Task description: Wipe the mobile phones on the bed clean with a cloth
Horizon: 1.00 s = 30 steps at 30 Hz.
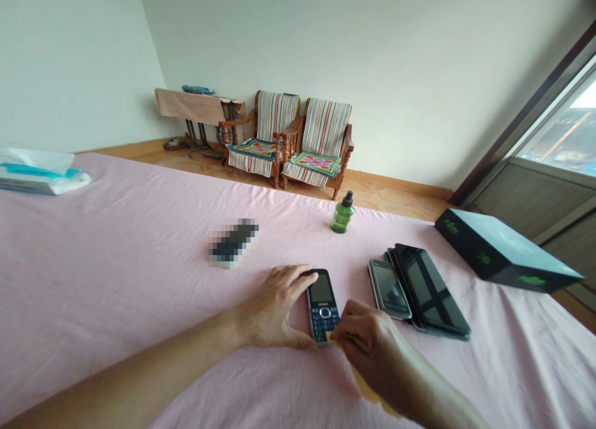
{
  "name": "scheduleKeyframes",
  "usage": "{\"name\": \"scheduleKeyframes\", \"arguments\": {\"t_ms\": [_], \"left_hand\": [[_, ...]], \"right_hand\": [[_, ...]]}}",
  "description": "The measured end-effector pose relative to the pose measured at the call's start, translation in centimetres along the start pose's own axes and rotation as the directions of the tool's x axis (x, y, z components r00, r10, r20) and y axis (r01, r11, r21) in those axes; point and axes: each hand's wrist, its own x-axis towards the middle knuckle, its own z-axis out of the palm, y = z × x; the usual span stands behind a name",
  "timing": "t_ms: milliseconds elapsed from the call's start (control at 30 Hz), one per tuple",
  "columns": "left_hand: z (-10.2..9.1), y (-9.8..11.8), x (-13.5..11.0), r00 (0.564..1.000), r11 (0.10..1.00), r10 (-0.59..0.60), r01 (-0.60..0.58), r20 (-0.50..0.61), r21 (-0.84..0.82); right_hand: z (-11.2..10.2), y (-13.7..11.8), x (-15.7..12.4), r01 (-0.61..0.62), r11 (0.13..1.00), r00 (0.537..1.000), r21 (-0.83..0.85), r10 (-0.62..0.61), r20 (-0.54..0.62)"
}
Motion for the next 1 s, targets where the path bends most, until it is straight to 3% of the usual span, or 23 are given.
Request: {"name": "scheduleKeyframes", "arguments": {"t_ms": [133,333,567,800,1000], "left_hand": [[-0.1,0.1,0.0,1.0,1.0,-0.01,0.01,0.0,-0.003],[-0.3,0.2,0.1,1.0,1.0,-0.022,0.022,0.022,0.002],[-0.1,0.1,0.1,1.0,1.0,-0.012,0.012,-0.005,-0.009],[-0.3,0.1,0.1,0.999,1.0,-0.012,0.013,0.037,-0.004],[-0.1,0.0,0.0,1.0,1.0,-0.014,0.014,0.008,-0.007]], "right_hand": [[0.2,-0.4,0.2,0.042,0.998,0.999,0.044,-0.043,0.005],[-0.9,0.8,-0.1,-0.04,0.998,0.999,-0.044,0.04,-0.001],[0.2,-0.5,0.2,0.053,0.999,0.999,0.006,-0.053,0.002],[-1.1,1.0,-0.1,-0.03,0.996,1.0,-0.084,0.029,-0.006],[0.2,-0.1,0.1,0.024,1.0,1.0,0.001,-0.024,-0.007]]}}
